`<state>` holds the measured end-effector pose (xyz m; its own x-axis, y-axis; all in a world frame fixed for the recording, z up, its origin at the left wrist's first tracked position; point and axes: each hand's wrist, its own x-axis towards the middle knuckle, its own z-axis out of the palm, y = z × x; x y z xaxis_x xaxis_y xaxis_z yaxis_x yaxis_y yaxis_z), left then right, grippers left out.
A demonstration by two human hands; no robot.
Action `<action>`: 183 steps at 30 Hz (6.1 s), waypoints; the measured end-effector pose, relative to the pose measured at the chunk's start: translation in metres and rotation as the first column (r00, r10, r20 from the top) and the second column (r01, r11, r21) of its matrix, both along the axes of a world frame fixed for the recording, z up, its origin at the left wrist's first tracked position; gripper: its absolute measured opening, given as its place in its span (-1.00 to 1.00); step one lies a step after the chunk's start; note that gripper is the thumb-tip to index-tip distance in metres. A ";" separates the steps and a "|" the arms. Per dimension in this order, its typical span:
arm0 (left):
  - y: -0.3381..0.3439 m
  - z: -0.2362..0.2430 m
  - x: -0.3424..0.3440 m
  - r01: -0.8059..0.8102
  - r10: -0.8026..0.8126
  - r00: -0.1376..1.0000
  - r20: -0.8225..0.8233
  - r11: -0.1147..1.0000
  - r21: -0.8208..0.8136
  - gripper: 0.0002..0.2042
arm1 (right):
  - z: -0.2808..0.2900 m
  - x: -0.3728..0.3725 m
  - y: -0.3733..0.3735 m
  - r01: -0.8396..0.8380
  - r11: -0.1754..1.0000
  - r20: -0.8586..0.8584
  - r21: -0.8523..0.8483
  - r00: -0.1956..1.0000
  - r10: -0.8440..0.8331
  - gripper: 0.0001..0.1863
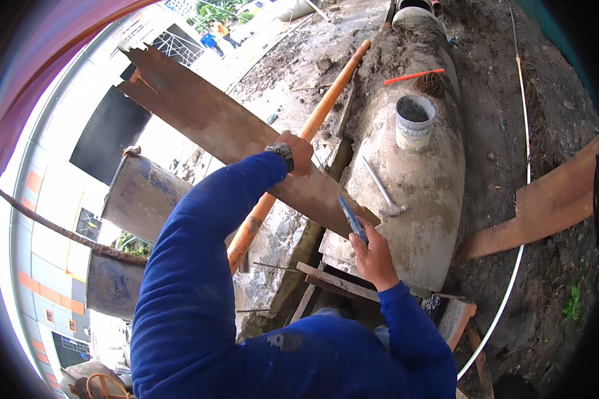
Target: The person uses a hand saw to cut a piece of wood placed on a concrete pipe. After cutting, the person measures the gap between the pipe and a wooden frame using a tape measure.
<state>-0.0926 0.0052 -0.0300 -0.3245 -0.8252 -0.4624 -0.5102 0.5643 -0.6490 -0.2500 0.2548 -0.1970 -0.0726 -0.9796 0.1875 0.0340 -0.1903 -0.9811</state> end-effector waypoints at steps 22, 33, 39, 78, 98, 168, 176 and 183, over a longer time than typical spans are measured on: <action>-0.011 -0.016 0.010 0.093 -0.092 0.995 0.026 0.995 -0.042 -0.63 | 0.001 -0.013 0.050 0.045 0.998 -0.242 -0.048 0.969 -0.056 -0.50; 0.007 -0.018 -0.038 0.371 -0.370 0.928 0.029 0.918 -0.144 -0.78 | -0.001 0.011 -0.008 0.175 0.983 -0.319 -0.053 0.930 -0.183 -0.54; 0.000 -0.014 -0.021 0.196 -0.194 0.981 0.034 0.974 -0.112 -0.71 | -0.009 0.006 0.007 0.122 0.992 -0.241 -0.035 0.962 -0.127 -0.54; 0.059 -0.024 0.088 0.116 -0.168 0.927 -0.335 0.979 -0.169 -0.83 | 0.022 -0.002 0.075 -0.161 0.986 -0.415 0.047 0.895 0.166 -0.48; 0.152 -0.076 0.201 -0.225 0.126 0.872 -0.474 0.961 -0.159 -0.69 | -0.080 0.013 0.031 -0.351 0.932 -0.463 -0.092 0.843 0.272 -0.30; 0.128 -0.048 0.183 -0.039 -0.103 0.800 -0.591 0.974 -0.224 -0.87 | 0.071 0.079 0.038 -0.248 0.969 -0.607 0.017 0.767 0.207 -0.51; 0.112 -0.035 0.171 -0.083 -0.006 0.886 -0.464 0.982 -0.170 -0.90 | 0.076 0.018 0.112 -0.254 0.967 -0.552 0.004 0.806 0.214 -0.48; 0.104 -0.029 0.105 0.204 -0.333 0.879 -0.342 0.910 -0.361 -0.88 | 0.055 0.044 0.051 -0.105 0.992 -0.544 -0.071 0.838 0.049 -0.51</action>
<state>0.0124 0.1093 -0.0594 -0.6529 -0.7574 0.0071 -0.6129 0.5227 -0.5926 -0.2056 0.3053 -0.1417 0.1421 -0.9535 0.2660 -0.4775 -0.3014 -0.8253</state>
